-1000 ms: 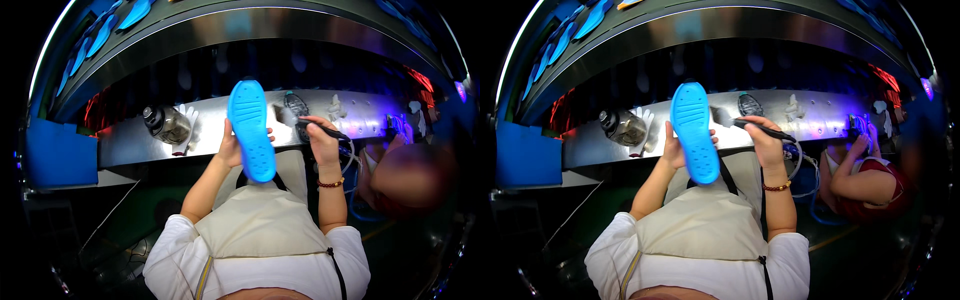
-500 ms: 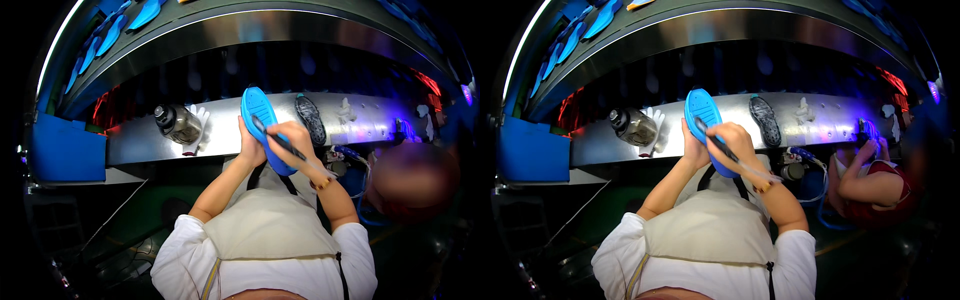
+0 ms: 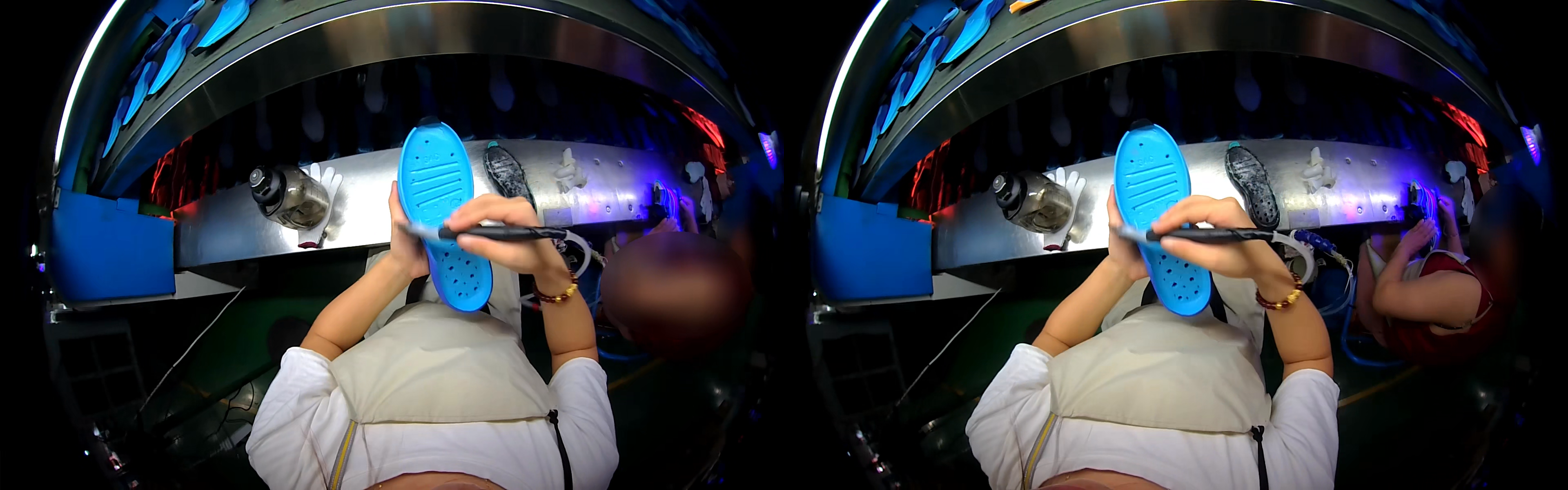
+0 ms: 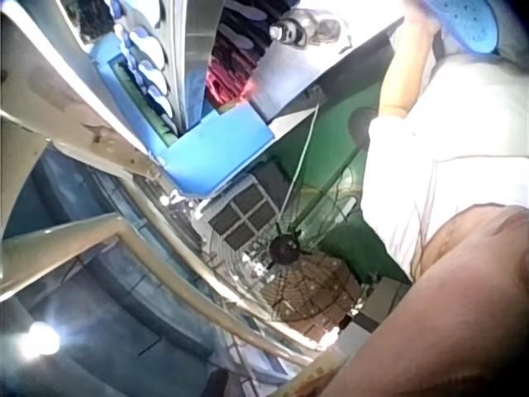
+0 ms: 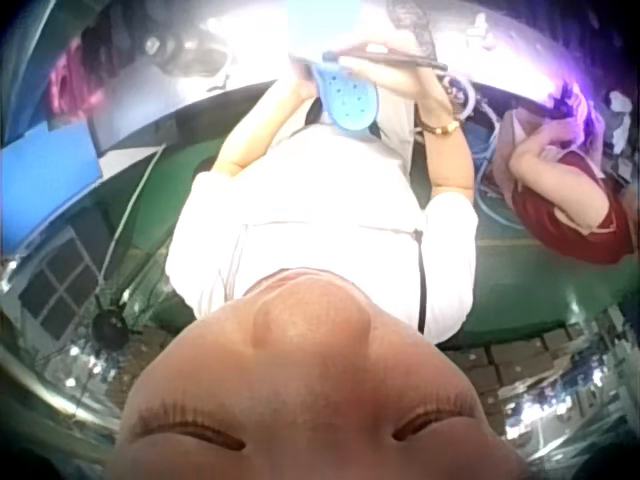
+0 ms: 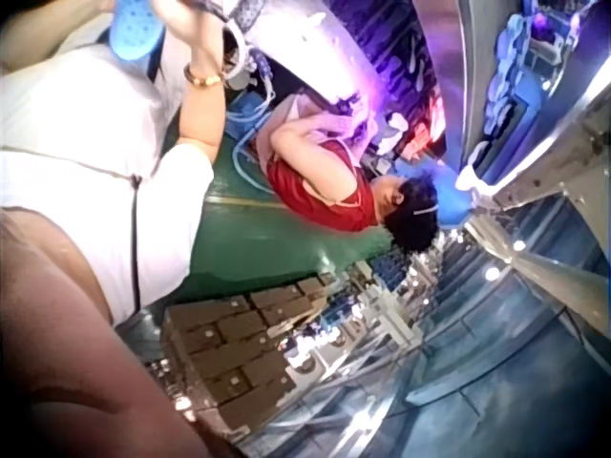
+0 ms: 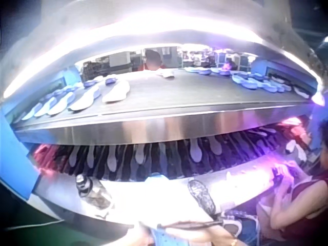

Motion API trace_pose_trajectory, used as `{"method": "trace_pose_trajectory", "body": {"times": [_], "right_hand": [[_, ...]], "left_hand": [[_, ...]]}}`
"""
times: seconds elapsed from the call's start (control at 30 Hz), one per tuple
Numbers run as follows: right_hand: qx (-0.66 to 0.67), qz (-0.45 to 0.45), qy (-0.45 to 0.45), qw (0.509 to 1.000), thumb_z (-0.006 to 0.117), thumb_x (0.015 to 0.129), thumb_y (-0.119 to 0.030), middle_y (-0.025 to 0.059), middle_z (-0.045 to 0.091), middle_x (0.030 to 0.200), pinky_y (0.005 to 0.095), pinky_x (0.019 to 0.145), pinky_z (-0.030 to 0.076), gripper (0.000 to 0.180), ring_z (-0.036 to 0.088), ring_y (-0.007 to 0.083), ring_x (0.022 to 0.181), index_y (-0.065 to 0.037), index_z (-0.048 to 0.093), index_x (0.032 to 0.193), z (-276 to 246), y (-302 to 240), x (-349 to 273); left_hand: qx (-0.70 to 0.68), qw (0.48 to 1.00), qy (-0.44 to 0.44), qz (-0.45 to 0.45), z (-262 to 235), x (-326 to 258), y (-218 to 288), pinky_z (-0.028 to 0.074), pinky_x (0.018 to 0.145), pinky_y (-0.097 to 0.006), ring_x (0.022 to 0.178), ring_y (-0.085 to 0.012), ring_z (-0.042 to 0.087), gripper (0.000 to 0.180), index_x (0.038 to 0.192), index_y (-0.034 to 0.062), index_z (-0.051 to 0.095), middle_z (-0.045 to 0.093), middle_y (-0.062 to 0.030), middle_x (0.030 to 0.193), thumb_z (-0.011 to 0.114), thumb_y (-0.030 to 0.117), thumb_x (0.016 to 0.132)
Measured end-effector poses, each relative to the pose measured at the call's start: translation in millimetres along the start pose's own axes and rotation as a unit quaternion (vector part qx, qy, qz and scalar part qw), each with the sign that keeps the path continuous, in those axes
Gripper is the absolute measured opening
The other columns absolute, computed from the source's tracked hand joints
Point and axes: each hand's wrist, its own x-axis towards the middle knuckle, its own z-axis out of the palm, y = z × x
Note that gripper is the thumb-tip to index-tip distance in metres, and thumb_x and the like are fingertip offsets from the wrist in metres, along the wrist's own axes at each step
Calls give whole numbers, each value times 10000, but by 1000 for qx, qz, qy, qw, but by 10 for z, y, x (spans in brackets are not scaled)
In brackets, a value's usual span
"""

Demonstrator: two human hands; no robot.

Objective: The person repeatedly picks up blue slipper soles from a conveyor belt and scrubs them with a brush. They handle the items one at a time, scrubbing the textured surface and then placing them back on the belt. A coworker is visible in the background performing a similar task.

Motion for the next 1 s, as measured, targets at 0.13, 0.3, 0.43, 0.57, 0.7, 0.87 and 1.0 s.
{"method": "trace_pose_trajectory", "body": {"times": [0.13,0.3,0.43,0.57,0.7,0.87,1.0], "right_hand": [[98,117,104,983,621,735,-39,89,636,841,211,636,477,177,590,108,740,7,622,907,-129,18,-58],[33,2,-73,997,658,663,2,132,631,865,298,772,468,213,605,213,827,-5,643,876,-133,-35,-76],[-21,59,36,997,669,656,-5,116,641,857,302,769,468,218,593,206,848,-15,646,872,-203,-14,-113],[-16,-40,-77,996,688,650,-17,95,643,868,305,766,469,216,592,214,849,-15,647,862,-162,-60,-150],[18,0,30,999,687,650,-13,87,643,886,300,770,466,222,590,202,853,-12,643,867,-183,-40,-197],[21,0,-69,997,681,657,-3,96,641,883,295,781,460,208,587,205,854,-18,648,862,-176,-30,-298],[-3,51,52,997,663,668,21,127,628,898,290,762,464,229,588,201,855,-2,634,894,-186,43,-321]], "left_hand": [[59,997,32,22,87,28,13,447,829,-402,956,-260,539,835,1186,80,427,526,-149,1079,92,715,758],[99,991,-18,92,100,90,99,496,690,-390,769,-269,592,912,1112,43,457,580,-183,867,27,747,722],[136,975,3,178,132,118,106,499,662,-403,749,-289,592,980,1097,36,461,572,-204,871,43,806,659],[82,973,-29,214,180,90,202,489,658,-416,736,-301,583,978,1088,37,468,568,-202,857,68,816,652],[66,972,-13,225,228,118,278,487,638,-413,723,-306,581,979,1069,27,482,567,-196,847,78,815,653],[85,961,-109,239,229,102,387,470,717,-407,776,-289,569,900,1082,38,489,559,-186,908,118,767,706],[131,961,-48,239,218,120,424,473,715,-416,784,-288,572,907,1092,31,483,557,-195,939,97,759,712]]}}
